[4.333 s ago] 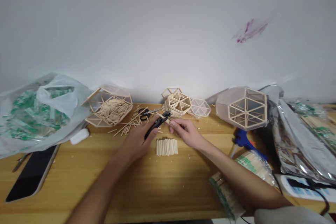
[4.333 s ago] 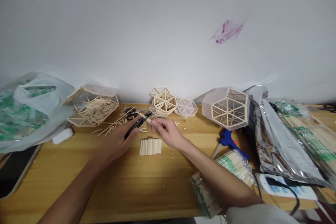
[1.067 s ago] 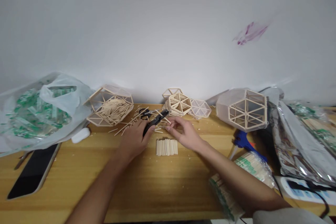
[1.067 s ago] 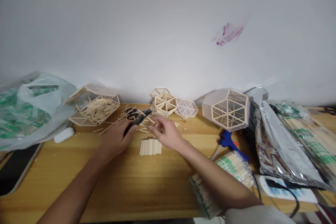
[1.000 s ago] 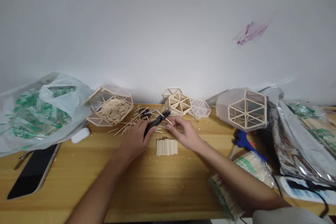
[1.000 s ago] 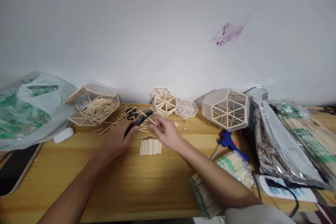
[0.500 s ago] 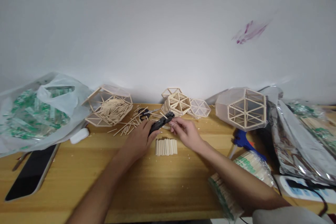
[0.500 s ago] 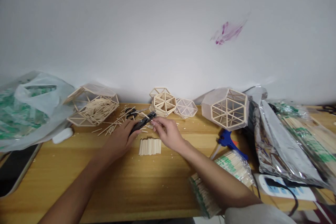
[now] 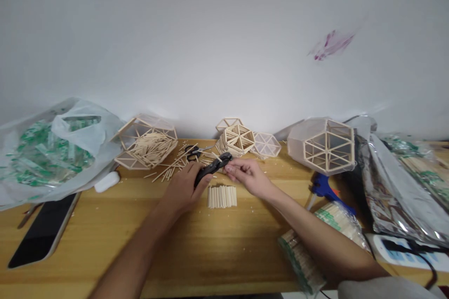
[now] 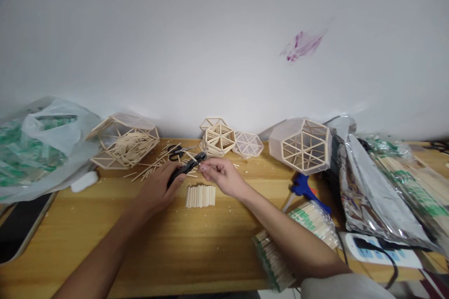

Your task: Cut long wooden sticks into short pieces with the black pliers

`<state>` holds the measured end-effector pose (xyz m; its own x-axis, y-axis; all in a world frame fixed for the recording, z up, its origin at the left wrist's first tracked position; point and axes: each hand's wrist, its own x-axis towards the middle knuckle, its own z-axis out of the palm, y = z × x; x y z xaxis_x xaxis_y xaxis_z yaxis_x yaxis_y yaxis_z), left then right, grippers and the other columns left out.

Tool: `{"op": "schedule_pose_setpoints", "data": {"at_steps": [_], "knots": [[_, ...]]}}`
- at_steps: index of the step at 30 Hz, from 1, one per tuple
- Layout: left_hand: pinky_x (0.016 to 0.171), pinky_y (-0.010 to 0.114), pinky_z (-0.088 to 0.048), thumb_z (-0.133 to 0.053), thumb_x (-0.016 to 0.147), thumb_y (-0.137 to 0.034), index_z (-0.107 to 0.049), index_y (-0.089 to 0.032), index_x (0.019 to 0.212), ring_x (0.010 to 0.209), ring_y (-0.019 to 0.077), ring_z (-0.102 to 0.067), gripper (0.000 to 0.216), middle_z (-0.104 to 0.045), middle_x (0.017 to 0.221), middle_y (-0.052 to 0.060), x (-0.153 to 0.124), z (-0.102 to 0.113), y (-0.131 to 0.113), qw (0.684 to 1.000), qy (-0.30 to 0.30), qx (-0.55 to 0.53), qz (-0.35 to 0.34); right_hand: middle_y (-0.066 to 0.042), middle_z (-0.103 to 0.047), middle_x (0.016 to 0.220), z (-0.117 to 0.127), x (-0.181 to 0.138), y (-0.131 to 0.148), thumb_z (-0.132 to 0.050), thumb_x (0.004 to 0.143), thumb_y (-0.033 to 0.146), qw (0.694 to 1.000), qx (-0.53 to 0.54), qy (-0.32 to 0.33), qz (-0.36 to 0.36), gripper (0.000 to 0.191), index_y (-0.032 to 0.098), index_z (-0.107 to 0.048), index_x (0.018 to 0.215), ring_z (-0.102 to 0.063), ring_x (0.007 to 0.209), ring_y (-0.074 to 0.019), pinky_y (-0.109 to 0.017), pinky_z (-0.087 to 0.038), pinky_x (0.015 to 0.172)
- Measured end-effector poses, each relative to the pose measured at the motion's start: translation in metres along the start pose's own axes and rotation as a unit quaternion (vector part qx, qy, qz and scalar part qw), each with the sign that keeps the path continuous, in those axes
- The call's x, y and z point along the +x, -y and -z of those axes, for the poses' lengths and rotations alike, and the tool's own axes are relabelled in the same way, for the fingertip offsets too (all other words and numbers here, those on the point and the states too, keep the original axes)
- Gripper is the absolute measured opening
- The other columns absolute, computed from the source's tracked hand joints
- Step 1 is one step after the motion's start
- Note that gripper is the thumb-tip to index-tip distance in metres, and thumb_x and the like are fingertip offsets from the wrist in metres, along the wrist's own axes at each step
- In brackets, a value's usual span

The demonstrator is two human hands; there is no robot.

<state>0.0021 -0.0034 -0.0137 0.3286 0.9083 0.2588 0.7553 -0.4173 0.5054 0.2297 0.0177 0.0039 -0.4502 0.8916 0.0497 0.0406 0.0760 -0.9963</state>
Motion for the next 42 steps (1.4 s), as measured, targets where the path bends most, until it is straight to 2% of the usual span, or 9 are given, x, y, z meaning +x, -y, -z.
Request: {"op": "schedule_pose_setpoints", "data": {"at_steps": [8,13,17,22,28,35,42], "knots": [[0.074,0.033,-0.045,-0.037,0.101,-0.046,-0.058,-0.020,0.095,0.082,0.0224,-0.062,0.034,-0.066,0.091,0.006,-0.0009,0.0034,-0.0016,1.000,0.004,-0.029,-0.008,0.005,-0.048,0.057,-0.0012,-0.0003,-0.0004,-0.071,0.088,0.048,0.981,0.173,0.064,-0.066,0.036,0.014,-0.066,0.079,-0.033,0.050,-0.0076,-0.024,-0.023,0.051],[0.070,0.033,-0.041,-0.035,0.101,-0.048,-0.058,-0.020,0.092,0.077,0.0216,-0.059,0.037,-0.064,0.087,0.006,-0.0020,0.0040,-0.0013,1.000,0.018,-0.021,0.003,0.006,-0.044,0.055,-0.0017,0.0000,-0.0019,-0.076,0.085,0.040,0.943,0.289,0.103,-0.127,0.029,0.013,-0.066,0.081,-0.025,0.047,-0.0052,-0.023,-0.016,0.049],[0.070,0.033,-0.039,-0.033,0.102,-0.048,-0.059,-0.020,0.088,0.076,0.0210,-0.058,0.040,-0.063,0.084,0.005,-0.0022,0.0056,-0.0036,0.999,0.026,-0.020,0.007,0.006,-0.043,0.056,-0.0018,-0.0005,-0.0026,-0.077,0.085,0.034,0.923,0.335,0.118,-0.149,0.025,0.012,-0.066,0.081,-0.025,0.047,-0.0042,-0.022,-0.015,0.049],[0.068,0.032,-0.038,-0.034,0.101,-0.047,-0.057,-0.021,0.077,0.073,0.0197,-0.056,0.042,-0.062,0.079,0.004,0.0001,0.0082,-0.0081,1.000,0.023,-0.013,0.012,0.007,-0.041,0.055,-0.0019,-0.0005,-0.0015,-0.079,0.082,0.031,0.916,0.346,0.117,-0.163,0.023,0.012,-0.065,0.079,-0.025,0.046,-0.0039,-0.022,-0.014,0.048],[0.069,0.031,-0.040,-0.036,0.101,-0.048,-0.064,-0.020,0.080,0.074,0.0199,-0.060,0.045,-0.068,0.078,0.005,0.0025,0.0086,-0.0078,0.999,0.036,-0.005,0.031,0.006,-0.044,0.054,-0.0031,0.0014,-0.0050,-0.081,0.079,0.034,0.919,0.340,0.092,-0.178,0.026,0.012,-0.067,0.080,-0.025,0.046,-0.0041,-0.022,-0.015,0.046],[0.066,0.030,-0.037,-0.036,0.101,-0.051,-0.065,-0.019,0.076,0.069,0.0187,-0.060,0.051,-0.070,0.076,0.005,0.0047,0.0082,-0.0066,0.997,0.056,-0.003,0.056,0.004,-0.054,0.058,-0.0052,0.0027,-0.0073,-0.085,0.075,0.036,0.927,0.319,0.056,-0.187,0.030,0.011,-0.071,0.081,-0.032,0.047,-0.0037,-0.020,-0.022,0.046],[0.064,0.030,-0.035,-0.033,0.101,-0.055,-0.064,-0.019,0.072,0.065,0.0185,-0.060,0.056,-0.070,0.072,0.005,0.0050,0.0052,-0.0041,0.996,0.063,0.008,0.069,0.002,-0.058,0.061,-0.0047,0.0034,-0.0099,-0.088,0.072,0.039,0.929,0.309,0.043,-0.201,0.034,0.011,-0.072,0.081,-0.043,0.052,-0.0050,-0.019,-0.030,0.049]]}}
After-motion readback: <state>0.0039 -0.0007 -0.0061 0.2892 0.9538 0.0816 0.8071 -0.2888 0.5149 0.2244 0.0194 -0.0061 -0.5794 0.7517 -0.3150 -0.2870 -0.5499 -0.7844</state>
